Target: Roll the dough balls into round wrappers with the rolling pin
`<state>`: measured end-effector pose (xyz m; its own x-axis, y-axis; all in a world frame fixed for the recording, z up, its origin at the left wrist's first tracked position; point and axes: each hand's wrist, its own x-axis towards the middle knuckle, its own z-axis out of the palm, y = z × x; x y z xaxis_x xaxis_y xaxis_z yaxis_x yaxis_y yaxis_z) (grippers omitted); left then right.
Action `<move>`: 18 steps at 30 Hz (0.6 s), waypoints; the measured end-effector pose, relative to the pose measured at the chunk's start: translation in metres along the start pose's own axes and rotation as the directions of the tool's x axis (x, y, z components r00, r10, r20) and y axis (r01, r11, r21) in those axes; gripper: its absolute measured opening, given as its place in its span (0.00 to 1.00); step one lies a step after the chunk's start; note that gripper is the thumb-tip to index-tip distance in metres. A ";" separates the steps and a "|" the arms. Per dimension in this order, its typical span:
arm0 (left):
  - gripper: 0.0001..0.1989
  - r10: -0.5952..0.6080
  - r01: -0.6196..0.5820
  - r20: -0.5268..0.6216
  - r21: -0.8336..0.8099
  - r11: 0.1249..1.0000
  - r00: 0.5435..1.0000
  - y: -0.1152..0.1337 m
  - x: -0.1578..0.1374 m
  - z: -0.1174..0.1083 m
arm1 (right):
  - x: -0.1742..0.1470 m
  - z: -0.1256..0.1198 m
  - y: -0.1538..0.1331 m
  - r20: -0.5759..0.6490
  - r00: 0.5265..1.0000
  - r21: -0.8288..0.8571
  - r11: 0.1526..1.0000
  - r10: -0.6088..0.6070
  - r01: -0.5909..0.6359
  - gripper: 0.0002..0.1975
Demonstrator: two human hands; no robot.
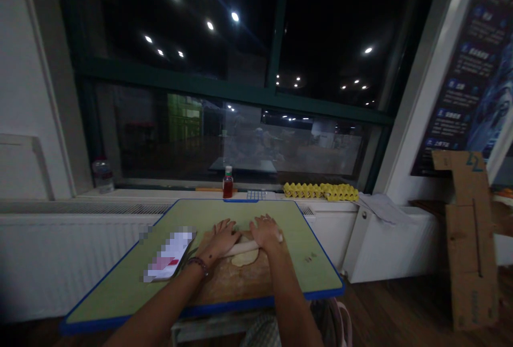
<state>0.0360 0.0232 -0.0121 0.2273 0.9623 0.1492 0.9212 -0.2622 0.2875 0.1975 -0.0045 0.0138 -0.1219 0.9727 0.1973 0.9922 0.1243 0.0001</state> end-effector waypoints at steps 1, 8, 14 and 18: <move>0.28 0.005 -0.005 -0.006 0.003 1.000 1.000 -0.001 0.002 0.000 | 0.001 0.000 -0.001 -0.018 0.999 -0.004 0.999 0.045 -0.045 0.20; 0.18 0.035 -0.031 -0.108 0.036 0.999 0.994 -0.003 0.012 -0.001 | 0.009 0.007 0.001 -0.040 0.982 0.004 0.983 0.185 -0.185 0.19; 0.14 0.197 -0.165 -0.288 0.130 0.978 0.937 -0.005 0.018 -0.002 | 0.026 0.010 0.001 -0.040 0.970 0.029 0.971 0.240 -0.239 0.25; 0.14 0.210 -0.176 -0.286 0.140 0.974 0.935 -0.005 0.022 -0.005 | 0.031 0.011 0.002 -0.007 0.966 0.020 0.966 0.257 -0.257 0.25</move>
<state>0.0348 0.0454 -0.0057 0.3155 0.8242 0.4703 0.9019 -0.4146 0.1215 0.1954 0.0276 0.0091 0.1376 0.9706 0.1976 0.9896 -0.1260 -0.0699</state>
